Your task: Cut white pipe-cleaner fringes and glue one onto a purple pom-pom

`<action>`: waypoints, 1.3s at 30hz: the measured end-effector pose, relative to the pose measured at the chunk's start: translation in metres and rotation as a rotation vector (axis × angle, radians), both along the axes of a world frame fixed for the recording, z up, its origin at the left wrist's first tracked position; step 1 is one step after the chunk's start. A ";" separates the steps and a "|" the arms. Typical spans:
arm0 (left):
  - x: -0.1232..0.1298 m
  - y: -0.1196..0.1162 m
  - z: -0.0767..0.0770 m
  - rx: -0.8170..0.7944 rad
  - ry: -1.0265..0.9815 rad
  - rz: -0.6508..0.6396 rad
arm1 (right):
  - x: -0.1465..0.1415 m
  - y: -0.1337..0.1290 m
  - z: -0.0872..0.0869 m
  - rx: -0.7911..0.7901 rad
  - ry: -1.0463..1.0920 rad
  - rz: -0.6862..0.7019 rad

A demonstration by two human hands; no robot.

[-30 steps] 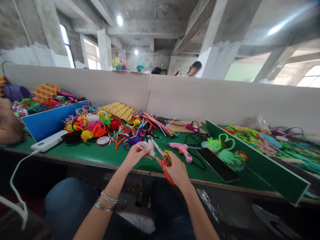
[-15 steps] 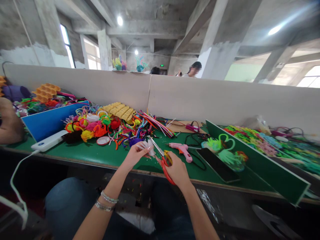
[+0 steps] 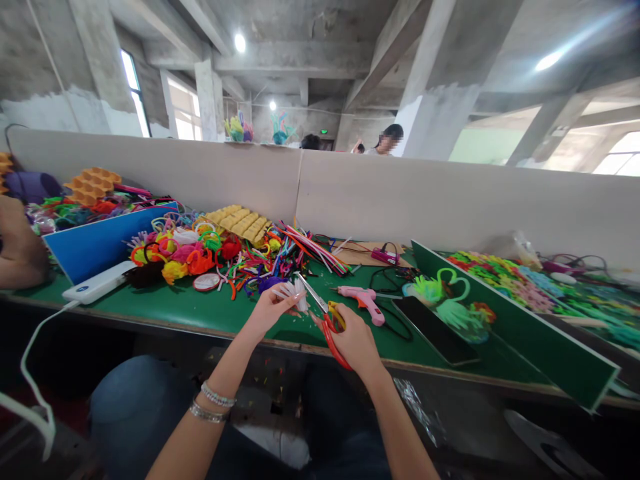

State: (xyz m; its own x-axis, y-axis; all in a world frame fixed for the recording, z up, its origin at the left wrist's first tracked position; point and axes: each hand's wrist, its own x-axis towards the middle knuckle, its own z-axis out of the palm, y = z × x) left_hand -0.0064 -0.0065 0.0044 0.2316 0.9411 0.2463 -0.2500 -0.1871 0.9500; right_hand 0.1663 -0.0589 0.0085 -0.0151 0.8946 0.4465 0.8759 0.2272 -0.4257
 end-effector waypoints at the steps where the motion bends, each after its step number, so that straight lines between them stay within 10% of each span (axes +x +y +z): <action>1: 0.000 0.000 0.000 0.004 0.003 0.000 | 0.000 0.000 -0.001 0.006 -0.001 0.002; 25: -0.001 0.002 -0.002 0.139 0.096 0.060 | 0.012 0.014 -0.015 0.432 -0.291 -0.358; 39: 0.000 0.002 -0.002 0.109 0.079 0.062 | 0.009 0.010 -0.013 0.216 -0.051 -0.044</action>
State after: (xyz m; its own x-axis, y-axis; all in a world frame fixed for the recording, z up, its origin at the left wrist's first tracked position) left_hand -0.0067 -0.0048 0.0020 0.1968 0.9229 0.3310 -0.1604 -0.3027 0.9395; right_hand 0.1756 -0.0485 -0.0044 -0.0055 0.7786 0.6276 0.9064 0.2690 -0.3257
